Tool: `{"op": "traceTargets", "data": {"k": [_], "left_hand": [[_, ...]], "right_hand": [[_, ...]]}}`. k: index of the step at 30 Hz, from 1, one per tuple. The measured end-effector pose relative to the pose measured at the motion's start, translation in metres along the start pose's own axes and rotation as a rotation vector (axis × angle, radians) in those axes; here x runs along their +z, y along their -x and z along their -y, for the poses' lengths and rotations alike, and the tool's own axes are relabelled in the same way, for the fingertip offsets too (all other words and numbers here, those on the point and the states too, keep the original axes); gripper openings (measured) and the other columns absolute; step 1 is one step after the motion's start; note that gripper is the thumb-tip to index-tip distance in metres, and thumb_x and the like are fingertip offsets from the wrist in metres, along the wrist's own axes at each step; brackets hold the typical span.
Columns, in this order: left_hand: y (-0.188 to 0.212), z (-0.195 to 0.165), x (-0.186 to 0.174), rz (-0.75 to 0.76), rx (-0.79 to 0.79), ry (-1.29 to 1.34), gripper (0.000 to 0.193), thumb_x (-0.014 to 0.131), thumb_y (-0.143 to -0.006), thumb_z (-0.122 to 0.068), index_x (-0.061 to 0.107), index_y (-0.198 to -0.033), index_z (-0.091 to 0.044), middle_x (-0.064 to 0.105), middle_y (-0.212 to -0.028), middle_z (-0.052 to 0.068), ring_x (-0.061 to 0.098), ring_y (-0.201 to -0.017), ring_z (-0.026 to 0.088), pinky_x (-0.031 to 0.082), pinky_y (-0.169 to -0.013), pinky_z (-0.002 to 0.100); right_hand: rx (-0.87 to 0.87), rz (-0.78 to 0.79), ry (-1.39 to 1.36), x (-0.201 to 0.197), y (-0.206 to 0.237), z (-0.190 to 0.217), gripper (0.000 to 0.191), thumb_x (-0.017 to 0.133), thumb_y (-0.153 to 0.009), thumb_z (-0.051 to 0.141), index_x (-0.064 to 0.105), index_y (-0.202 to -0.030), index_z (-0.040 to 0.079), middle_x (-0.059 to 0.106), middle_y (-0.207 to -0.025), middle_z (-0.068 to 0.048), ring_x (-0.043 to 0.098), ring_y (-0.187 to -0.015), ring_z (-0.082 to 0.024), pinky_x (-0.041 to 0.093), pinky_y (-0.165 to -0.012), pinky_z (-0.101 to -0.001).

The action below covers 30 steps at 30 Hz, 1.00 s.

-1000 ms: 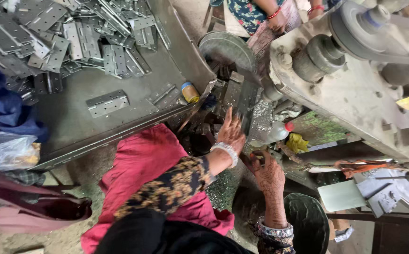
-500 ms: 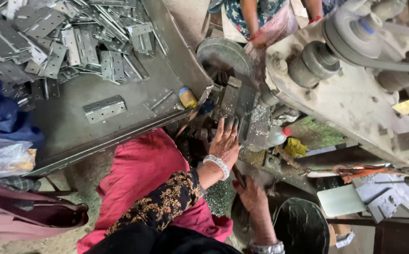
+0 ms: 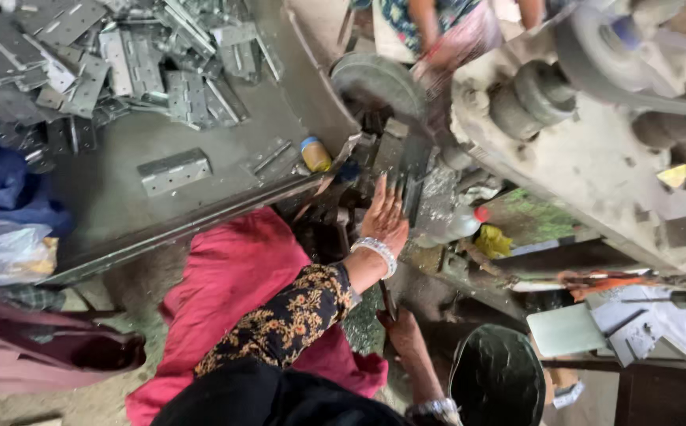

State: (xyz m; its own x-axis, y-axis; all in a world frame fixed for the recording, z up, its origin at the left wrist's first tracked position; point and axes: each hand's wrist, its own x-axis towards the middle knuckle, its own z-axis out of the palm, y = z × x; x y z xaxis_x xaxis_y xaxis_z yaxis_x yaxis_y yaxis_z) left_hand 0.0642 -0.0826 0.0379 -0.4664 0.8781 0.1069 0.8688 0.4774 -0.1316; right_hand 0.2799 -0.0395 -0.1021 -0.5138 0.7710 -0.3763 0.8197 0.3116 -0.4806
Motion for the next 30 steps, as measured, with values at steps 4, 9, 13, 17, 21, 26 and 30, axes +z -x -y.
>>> {"op": "traceTargets", "data": {"k": [4,9,13,17,21,26,30], "left_hand": [[-0.017,-0.002,0.011,0.121,-0.025,-0.054,0.058,0.045,-0.097,-0.014,0.036,-0.154,-0.009,0.019,-0.168,0.012,0.009,-0.156,0.033,-0.005,-0.122,0.06],[-0.026,-0.005,0.02,0.101,-0.019,0.08,0.051,0.037,-0.106,-0.015,0.039,-0.156,-0.005,0.02,-0.172,0.01,0.01,-0.158,0.033,-0.003,-0.125,0.061],[-0.029,0.002,0.019,0.12,0.008,-0.022,0.058,0.04,-0.101,-0.013,0.035,-0.159,-0.01,0.02,-0.169,0.008,0.01,-0.156,0.028,-0.004,-0.124,0.061],[-0.05,0.004,0.018,0.169,0.015,-0.071,0.054,0.037,-0.105,-0.015,0.035,-0.159,-0.01,0.02,-0.17,0.007,0.012,-0.157,0.027,0.0,-0.125,0.06],[-0.064,-0.005,0.036,0.174,-0.007,-0.328,0.05,0.033,-0.108,-0.017,0.036,-0.158,-0.01,0.021,-0.17,0.007,0.013,-0.158,0.026,0.003,-0.127,0.058],[-0.07,-0.003,0.048,0.186,-0.038,-1.266,0.048,0.027,-0.112,-0.016,0.032,-0.16,-0.011,0.021,-0.171,0.005,0.01,-0.157,0.022,0.005,-0.127,0.061],[-0.067,0.0,0.018,0.235,0.017,-0.048,0.041,0.041,-0.105,-0.017,0.056,-0.144,-0.014,0.021,-0.169,0.006,0.016,-0.158,0.029,0.002,-0.126,0.06]], "right_hand": [[-0.046,-0.025,0.063,-0.025,-0.011,-0.004,0.049,0.057,-0.096,0.051,0.073,-0.105,0.005,0.074,-0.086,-0.023,0.072,-0.084,-0.04,0.055,-0.075,-0.0516],[-0.239,-0.182,0.133,0.022,0.004,-0.022,0.044,0.067,-0.093,0.044,0.066,-0.106,0.002,0.071,-0.091,-0.026,0.069,-0.086,-0.044,0.055,-0.071,-0.0516],[-0.192,-0.151,0.168,0.009,-0.009,-0.027,0.041,0.067,-0.094,0.042,0.066,-0.109,0.003,0.073,-0.089,-0.024,0.07,-0.082,-0.042,0.054,-0.068,-0.0501],[-0.271,-0.057,0.064,-0.013,-0.018,-0.029,0.029,0.061,-0.097,0.029,0.069,-0.112,0.005,0.075,-0.09,-0.02,0.072,-0.081,-0.034,0.053,-0.067,-0.0452],[-0.439,-0.129,0.164,0.018,-0.008,-0.039,0.022,0.064,-0.092,0.021,0.074,-0.107,0.01,0.074,-0.088,-0.019,0.067,-0.072,-0.034,0.052,-0.06,-0.0446],[-0.259,0.045,-0.088,0.009,-0.016,-0.04,0.025,0.056,-0.1,0.024,0.073,-0.108,0.006,0.074,-0.086,-0.016,0.059,-0.076,-0.021,0.051,-0.063,-0.0397],[-0.207,-0.021,0.005,-0.012,-0.015,-0.026,0.029,0.061,-0.098,0.031,0.069,-0.114,0.008,0.074,-0.089,-0.015,0.064,-0.079,-0.025,0.052,-0.067,-0.0415]]}}
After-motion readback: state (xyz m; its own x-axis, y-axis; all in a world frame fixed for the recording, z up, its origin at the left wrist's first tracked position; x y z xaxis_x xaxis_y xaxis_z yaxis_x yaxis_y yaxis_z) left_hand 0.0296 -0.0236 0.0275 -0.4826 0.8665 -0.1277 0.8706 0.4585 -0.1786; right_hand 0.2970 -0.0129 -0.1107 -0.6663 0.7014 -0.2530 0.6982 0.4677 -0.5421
